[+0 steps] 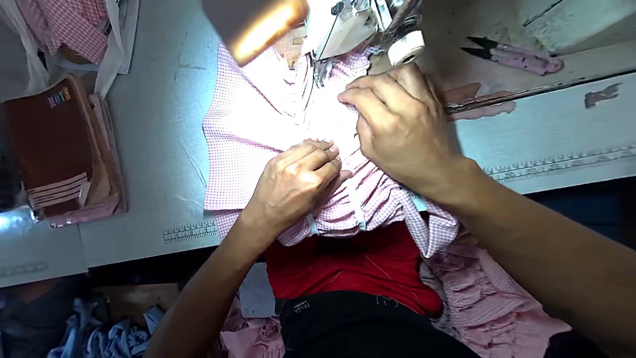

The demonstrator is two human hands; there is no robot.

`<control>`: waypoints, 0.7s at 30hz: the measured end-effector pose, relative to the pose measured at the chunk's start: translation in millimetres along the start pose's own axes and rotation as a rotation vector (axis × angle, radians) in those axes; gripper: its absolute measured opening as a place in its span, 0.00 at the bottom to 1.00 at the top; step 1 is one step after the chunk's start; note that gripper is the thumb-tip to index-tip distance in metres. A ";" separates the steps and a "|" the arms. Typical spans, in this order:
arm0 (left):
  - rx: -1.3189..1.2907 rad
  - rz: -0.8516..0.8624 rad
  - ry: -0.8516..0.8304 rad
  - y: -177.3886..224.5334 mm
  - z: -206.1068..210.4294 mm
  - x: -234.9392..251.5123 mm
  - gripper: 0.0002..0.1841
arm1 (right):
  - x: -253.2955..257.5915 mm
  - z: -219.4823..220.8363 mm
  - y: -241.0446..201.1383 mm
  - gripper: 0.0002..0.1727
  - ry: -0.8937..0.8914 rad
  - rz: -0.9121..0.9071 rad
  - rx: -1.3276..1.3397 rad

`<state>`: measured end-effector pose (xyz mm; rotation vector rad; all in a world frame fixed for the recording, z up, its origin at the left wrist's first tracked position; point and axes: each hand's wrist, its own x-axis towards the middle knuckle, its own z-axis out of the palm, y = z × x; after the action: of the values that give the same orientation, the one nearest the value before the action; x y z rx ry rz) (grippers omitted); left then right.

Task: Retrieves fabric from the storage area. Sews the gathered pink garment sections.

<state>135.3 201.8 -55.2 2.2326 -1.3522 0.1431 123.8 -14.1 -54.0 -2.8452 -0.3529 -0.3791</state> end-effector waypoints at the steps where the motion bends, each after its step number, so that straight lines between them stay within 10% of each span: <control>1: -0.002 -0.001 0.002 0.1 0.1 0.6 0.12 | 1.3 0.5 1.8 0.18 0.016 -0.022 0.014; 21: 0.068 -0.045 -0.007 12.5 6.8 -2.2 0.18 | 3.0 -10.8 6.4 0.20 -0.090 -0.031 -0.023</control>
<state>122.4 195.7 -57.1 2.3199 -1.3174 0.1671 125.9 -22.5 -44.4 -2.8890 -0.4131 -0.2627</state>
